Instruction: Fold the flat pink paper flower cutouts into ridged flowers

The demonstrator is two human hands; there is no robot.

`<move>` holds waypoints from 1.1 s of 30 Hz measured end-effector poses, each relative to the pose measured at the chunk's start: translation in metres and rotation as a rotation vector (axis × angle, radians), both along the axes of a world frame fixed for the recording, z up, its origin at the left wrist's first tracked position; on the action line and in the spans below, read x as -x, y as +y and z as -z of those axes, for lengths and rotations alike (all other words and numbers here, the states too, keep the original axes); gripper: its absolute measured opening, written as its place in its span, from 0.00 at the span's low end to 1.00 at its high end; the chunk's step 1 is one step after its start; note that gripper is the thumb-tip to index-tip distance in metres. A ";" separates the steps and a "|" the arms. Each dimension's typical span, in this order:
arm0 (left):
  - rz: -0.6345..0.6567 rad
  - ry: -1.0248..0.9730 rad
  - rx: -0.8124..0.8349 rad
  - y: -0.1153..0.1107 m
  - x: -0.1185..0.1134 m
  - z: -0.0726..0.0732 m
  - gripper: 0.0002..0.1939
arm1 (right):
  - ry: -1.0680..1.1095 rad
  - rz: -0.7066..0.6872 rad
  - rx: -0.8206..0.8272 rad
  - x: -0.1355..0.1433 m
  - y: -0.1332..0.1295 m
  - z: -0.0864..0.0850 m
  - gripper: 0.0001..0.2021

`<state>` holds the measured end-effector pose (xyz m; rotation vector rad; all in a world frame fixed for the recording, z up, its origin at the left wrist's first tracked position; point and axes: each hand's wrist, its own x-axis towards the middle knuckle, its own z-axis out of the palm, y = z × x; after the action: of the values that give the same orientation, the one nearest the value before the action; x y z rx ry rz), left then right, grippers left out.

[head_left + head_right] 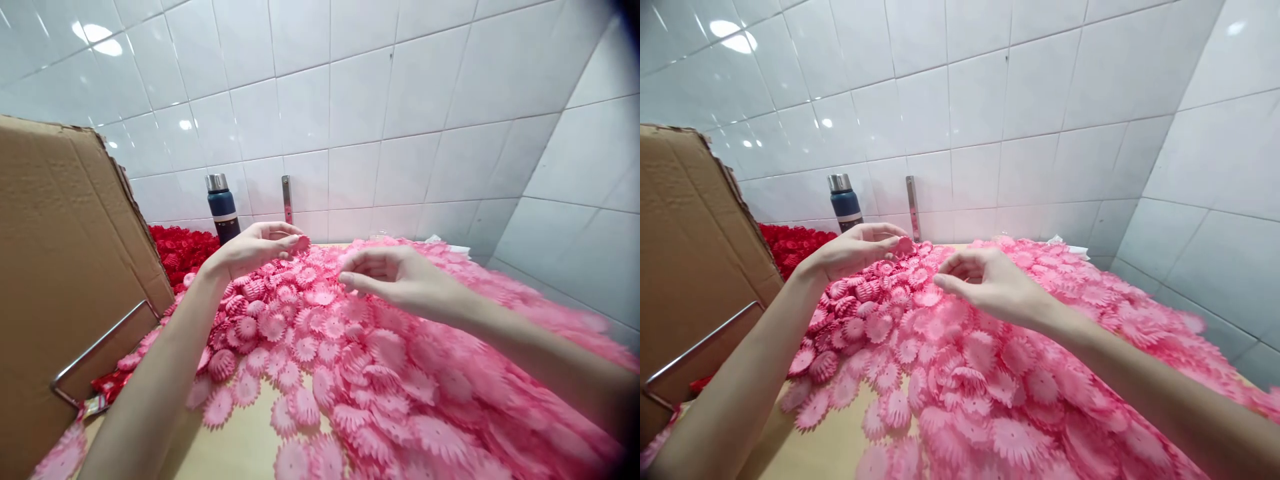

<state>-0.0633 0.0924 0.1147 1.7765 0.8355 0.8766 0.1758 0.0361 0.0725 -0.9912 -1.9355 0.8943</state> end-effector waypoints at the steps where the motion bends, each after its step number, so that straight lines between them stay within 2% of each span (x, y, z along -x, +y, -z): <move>1: 0.066 -0.028 0.024 -0.004 -0.009 -0.001 0.14 | 0.033 0.037 -0.014 -0.001 0.001 0.000 0.12; 4: 0.206 -0.089 0.123 -0.013 -0.034 0.003 0.15 | 0.109 0.118 -0.008 -0.007 0.006 -0.003 0.14; 7: 0.255 -0.195 0.206 -0.013 -0.059 0.019 0.18 | 0.082 0.184 -0.032 -0.021 0.012 -0.010 0.13; 9: 0.228 -0.322 0.255 -0.011 -0.076 0.037 0.17 | 0.031 0.235 -0.057 -0.036 0.018 -0.016 0.13; 13: 0.111 -0.519 0.302 -0.007 -0.106 0.075 0.06 | 0.031 0.256 -0.020 -0.066 0.027 -0.023 0.13; 16: 0.016 -0.572 0.314 -0.008 -0.116 0.095 0.08 | 0.034 0.237 0.029 -0.080 0.031 -0.025 0.14; 19: -0.047 -0.572 0.311 -0.008 -0.118 0.109 0.11 | -0.018 0.140 0.082 -0.082 0.032 -0.023 0.14; 22: -0.081 -0.523 0.276 -0.008 -0.117 0.120 0.21 | -0.087 0.003 0.120 -0.076 0.033 -0.019 0.12; 24: -0.109 -0.495 0.250 -0.007 -0.117 0.127 0.24 | -0.150 -0.050 0.122 -0.070 0.035 -0.014 0.11; 29: -0.163 -0.560 0.314 -0.006 -0.118 0.132 0.22 | -0.235 -0.018 0.056 -0.056 0.041 0.006 0.10; 33: -0.102 -0.678 0.397 -0.007 -0.118 0.127 0.19 | -0.170 0.032 0.049 -0.049 0.044 0.016 0.07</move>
<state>0.0549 0.0852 -0.0128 0.9965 0.5931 1.1890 0.2250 0.0799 0.0562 -1.1565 -2.0407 0.8663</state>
